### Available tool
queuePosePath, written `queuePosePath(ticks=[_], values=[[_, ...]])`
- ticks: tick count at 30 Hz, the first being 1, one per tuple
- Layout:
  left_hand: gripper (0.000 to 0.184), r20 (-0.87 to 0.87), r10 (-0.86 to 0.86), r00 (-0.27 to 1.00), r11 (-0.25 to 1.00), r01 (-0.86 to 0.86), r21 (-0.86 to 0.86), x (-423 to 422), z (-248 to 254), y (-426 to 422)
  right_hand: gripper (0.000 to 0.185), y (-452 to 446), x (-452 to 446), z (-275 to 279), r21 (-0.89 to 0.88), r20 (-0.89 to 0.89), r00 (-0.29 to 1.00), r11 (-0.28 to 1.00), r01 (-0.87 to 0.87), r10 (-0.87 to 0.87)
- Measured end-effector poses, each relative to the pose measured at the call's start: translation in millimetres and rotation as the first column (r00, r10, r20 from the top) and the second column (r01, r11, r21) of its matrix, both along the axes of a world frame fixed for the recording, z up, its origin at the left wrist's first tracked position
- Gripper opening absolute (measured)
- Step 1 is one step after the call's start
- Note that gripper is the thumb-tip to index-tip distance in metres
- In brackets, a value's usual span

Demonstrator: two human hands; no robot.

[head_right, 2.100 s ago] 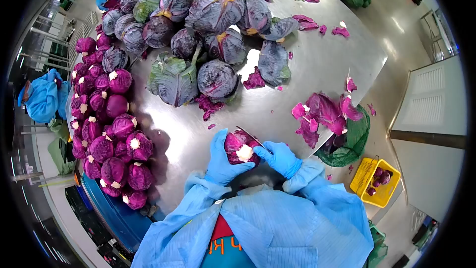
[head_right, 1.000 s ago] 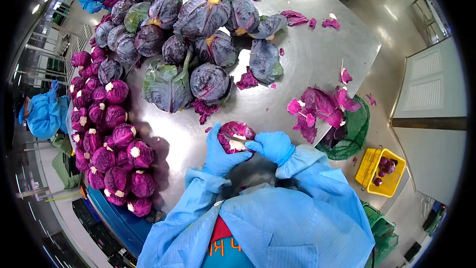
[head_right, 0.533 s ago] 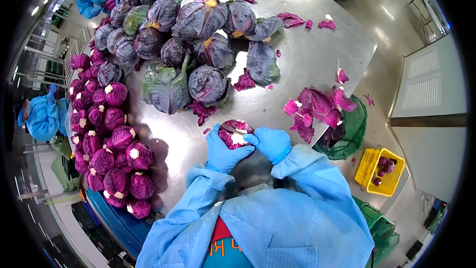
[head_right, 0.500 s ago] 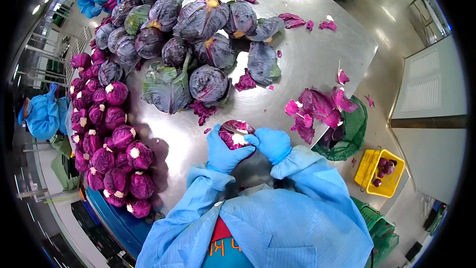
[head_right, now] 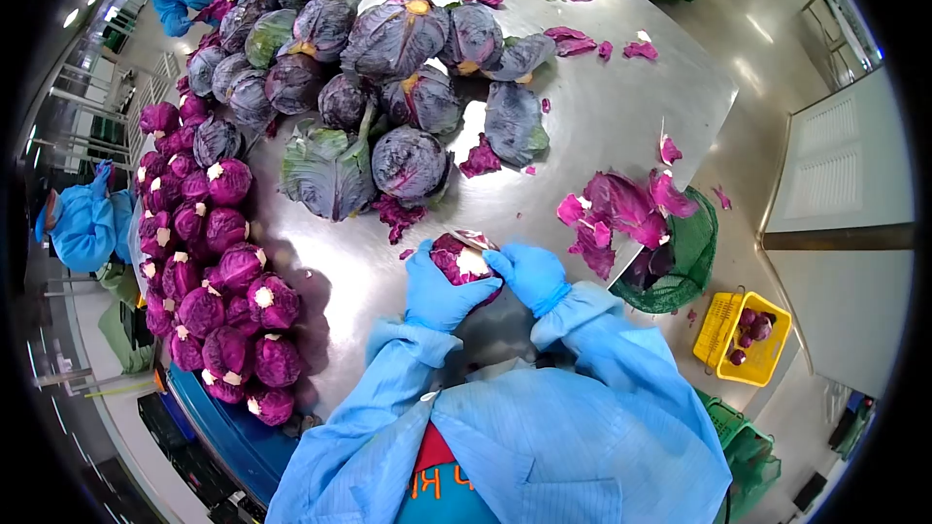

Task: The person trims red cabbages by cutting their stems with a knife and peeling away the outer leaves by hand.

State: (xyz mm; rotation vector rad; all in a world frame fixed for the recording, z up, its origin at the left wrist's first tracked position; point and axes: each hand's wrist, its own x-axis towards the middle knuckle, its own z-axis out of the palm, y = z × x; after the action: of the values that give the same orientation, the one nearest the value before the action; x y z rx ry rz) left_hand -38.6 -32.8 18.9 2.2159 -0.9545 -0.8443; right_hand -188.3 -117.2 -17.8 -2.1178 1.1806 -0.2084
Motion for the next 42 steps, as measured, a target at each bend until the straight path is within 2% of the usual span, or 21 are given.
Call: queuePosePath(ticks=[3,6,7,10,13,17,20,22,23,24,25,27,28,30,32,33,34,36,38,40,42], values=[[0.105,0.027,0.018,0.999,1.0,-0.018,0.008,-4,-2,2,0.041,-1,0,35,0.24,-0.021,0.995,0.966,0.101,-0.098],[0.108,0.098,0.005,0.995,0.998,-0.012,0.062,-11,2,1,0.049,-11,6,33,0.122,0.289,0.955,0.992,0.033,-0.068],[0.109,0.101,0.001,0.995,0.997,-0.009,0.081,-12,6,0,0.052,-19,7,35,0.027,0.262,0.962,0.996,-0.083,0.073],[0.111,0.113,0.004,0.994,0.993,-0.017,0.118,-18,11,-2,0.045,-38,16,59,0.126,-0.053,0.955,0.95,-0.284,0.293],[0.116,0.101,-0.01,0.995,0.993,-0.002,0.119,-18,14,-3,0.041,-49,22,63,0.239,-0.063,0.953,0.932,-0.274,0.296],[0.116,0.07,-0.051,0.996,0.998,0.053,-0.019,-8,1,10,0.036,-33,22,37,0.018,0.022,0.98,0.98,-0.196,0.196],[0.118,0.016,-0.075,0.997,0.986,0.076,-0.147,2,-18,27,0.033,-17,23,34,0.023,0.035,0.999,1.0,-0.009,0.008],[0.119,-0.328,-0.122,0.937,0.942,0.005,-0.335,10,-27,48,0.03,-39,2,-5,-0.017,-0.011,0.994,0.994,0.11,-0.11],[0.12,-0.285,-0.19,0.939,0.899,0.05,-0.435,15,-46,65,0.029,-47,-15,-26,0.103,0.005,0.975,0.97,0.218,-0.22],[0.122,-0.24,-0.243,0.94,0.848,0.086,-0.523,18,-59,78,0.031,-54,-31,-29,0.045,-0.13,0.95,0.956,0.291,-0.283],[0.123,-0.463,-0.183,0.867,0.868,-0.079,-0.49,9,-30,77,0.032,-66,-58,-51,-0.044,-0.169,0.927,0.942,0.333,-0.335],[0.123,-0.479,-0.166,0.862,0.859,-0.112,-0.5,15,-41,90,0.032,-73,-97,-25,-0.123,-0.173,0.922,0.936,0.329,-0.347],[0.123,-0.482,-0.172,0.859,0.849,-0.119,-0.514,19,-45,91,0.036,-73,-115,-28,-0.348,-0.107,0.96,0.914,0.209,-0.26],[0.124,-0.53,-0.157,0.833,0.86,-0.149,-0.489,21,-43,86,0.043,-66,-107,6,-0.406,0.048,0.951,0.864,0.298,-0.305],[0.123,-0.547,-0.195,0.814,0.862,-0.123,-0.491,26,-45,82,0.044,-51,-82,21,-0.23,-0.002,0.944,0.919,0.321,-0.33],[0.125,-0.55,-0.226,0.804,0.863,-0.097,-0.495,27,-42,79,0.046,-43,-71,5,-0.082,0.159,0.955,0.961,0.264,-0.249],[0.125,-0.608,-0.228,0.76,0.893,-0.085,-0.442,27,-31,74,0.047,-30,-43,39,0.217,0.174,0.963,0.962,0.168,-0.207],[0.125,-0.575,-0.256,0.777,0.907,-0.013,-0.42,28,-21,72,0.059,-12,-9,29,0.572,0.213,0.962,0.82,0.02,-0.172],[0.117,-0.426,-0.286,0.858,0.899,0.086,-0.429,30,-30,77,0.057,0,15,38,0.635,0.223,0.974,0.765,-0.111,-0.044],[0.101,-0.518,-0.008,0.856,0.948,-0.159,-0.277,14,-30,68,0.058,5,16,19,0.784,0.316,0.925,0.608,-0.13,-0.21],[0.097,-0.412,0.049,0.91,0.933,-0.189,-0.306,4,-30,63,0.056,1,10,10,0.823,0.309,0.926,0.549,-0.145,-0.219]])
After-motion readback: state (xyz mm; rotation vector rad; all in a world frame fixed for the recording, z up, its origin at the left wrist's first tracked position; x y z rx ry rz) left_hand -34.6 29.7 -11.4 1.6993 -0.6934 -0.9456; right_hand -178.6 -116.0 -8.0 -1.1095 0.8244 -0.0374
